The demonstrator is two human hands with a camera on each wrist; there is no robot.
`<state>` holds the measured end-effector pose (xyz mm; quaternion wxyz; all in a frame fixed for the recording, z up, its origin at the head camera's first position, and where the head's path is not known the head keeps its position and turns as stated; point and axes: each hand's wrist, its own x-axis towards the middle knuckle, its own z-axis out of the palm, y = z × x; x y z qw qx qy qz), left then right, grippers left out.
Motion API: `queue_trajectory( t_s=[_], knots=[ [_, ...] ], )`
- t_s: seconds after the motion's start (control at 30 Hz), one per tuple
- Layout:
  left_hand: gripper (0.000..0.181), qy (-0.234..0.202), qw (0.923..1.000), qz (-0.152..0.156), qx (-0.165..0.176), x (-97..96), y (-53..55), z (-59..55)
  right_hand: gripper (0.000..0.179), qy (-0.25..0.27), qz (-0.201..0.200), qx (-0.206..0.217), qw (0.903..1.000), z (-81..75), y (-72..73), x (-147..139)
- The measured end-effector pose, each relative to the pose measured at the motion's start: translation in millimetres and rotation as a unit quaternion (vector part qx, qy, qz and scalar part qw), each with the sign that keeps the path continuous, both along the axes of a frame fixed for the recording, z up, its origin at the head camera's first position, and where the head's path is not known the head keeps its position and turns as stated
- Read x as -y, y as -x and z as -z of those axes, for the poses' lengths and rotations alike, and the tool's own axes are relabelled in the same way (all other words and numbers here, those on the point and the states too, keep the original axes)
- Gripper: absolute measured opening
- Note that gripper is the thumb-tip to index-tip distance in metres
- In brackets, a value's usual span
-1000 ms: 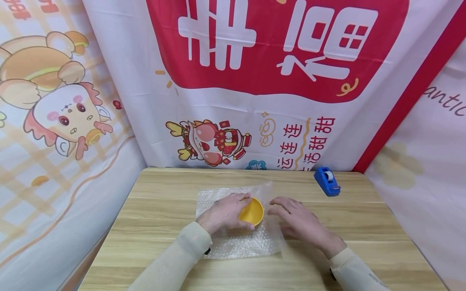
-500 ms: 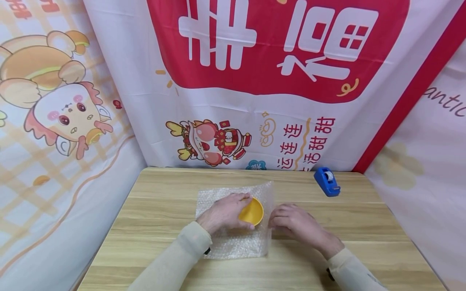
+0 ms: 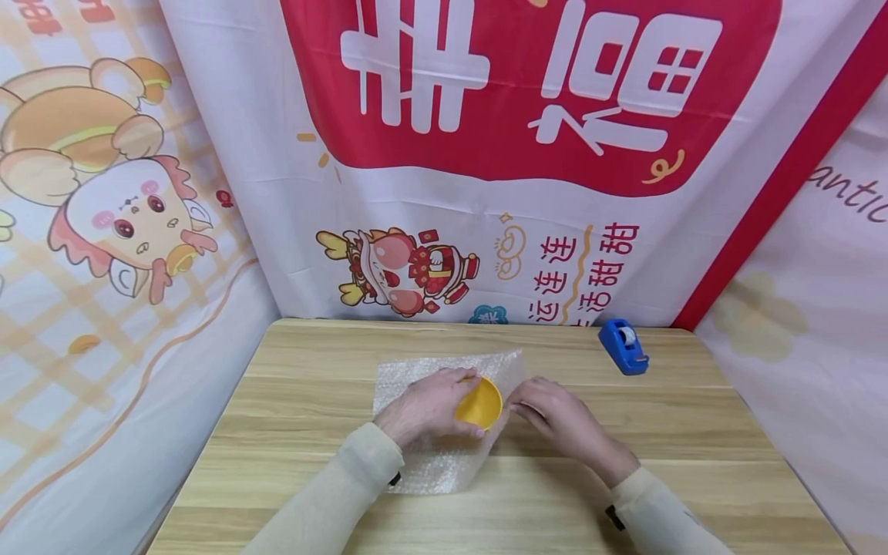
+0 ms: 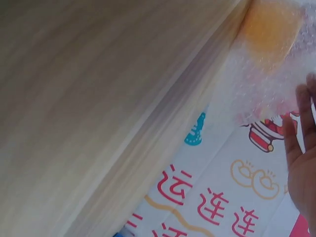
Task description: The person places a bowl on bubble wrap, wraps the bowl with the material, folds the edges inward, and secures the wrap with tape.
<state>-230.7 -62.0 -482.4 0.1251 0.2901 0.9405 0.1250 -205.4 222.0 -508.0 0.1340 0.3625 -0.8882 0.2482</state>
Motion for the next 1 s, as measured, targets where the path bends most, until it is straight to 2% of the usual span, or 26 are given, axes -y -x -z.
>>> queue_trajectory(
  t_s=[0.13,0.33,0.5,0.63,0.77,1.0],
  knots=[
    [0.097,0.001,1.0,0.0,-0.003,-0.8,0.3,0.2,0.011,0.015,0.054,0.044,0.9975,0.1,1.7,9.1],
    [0.093,0.003,1.0,0.004,-0.005,0.0,0.8,0.7,0.006,0.025,0.115,0.101,0.9879,0.9,5.7,21.9],
    [0.091,0.001,0.9999,0.01,-0.005,2.3,1.8,0.8,0.003,0.032,0.123,0.098,0.987,1.5,9.0,30.8],
    [0.089,-0.005,0.9999,0.008,0.008,3.9,2.6,0.1,0.004,0.035,0.122,0.082,0.9886,3.8,11.4,36.4],
    [0.085,-0.018,0.9995,0.012,0.021,6.0,2.1,-0.2,0.005,0.031,0.13,0.087,0.9873,6.1,13.1,40.9],
    [0.084,-0.068,0.9957,0.039,0.049,19.9,2.5,-0.3,0.005,0.023,0.143,0.106,0.9838,8.1,14.7,49.5]
  ],
)
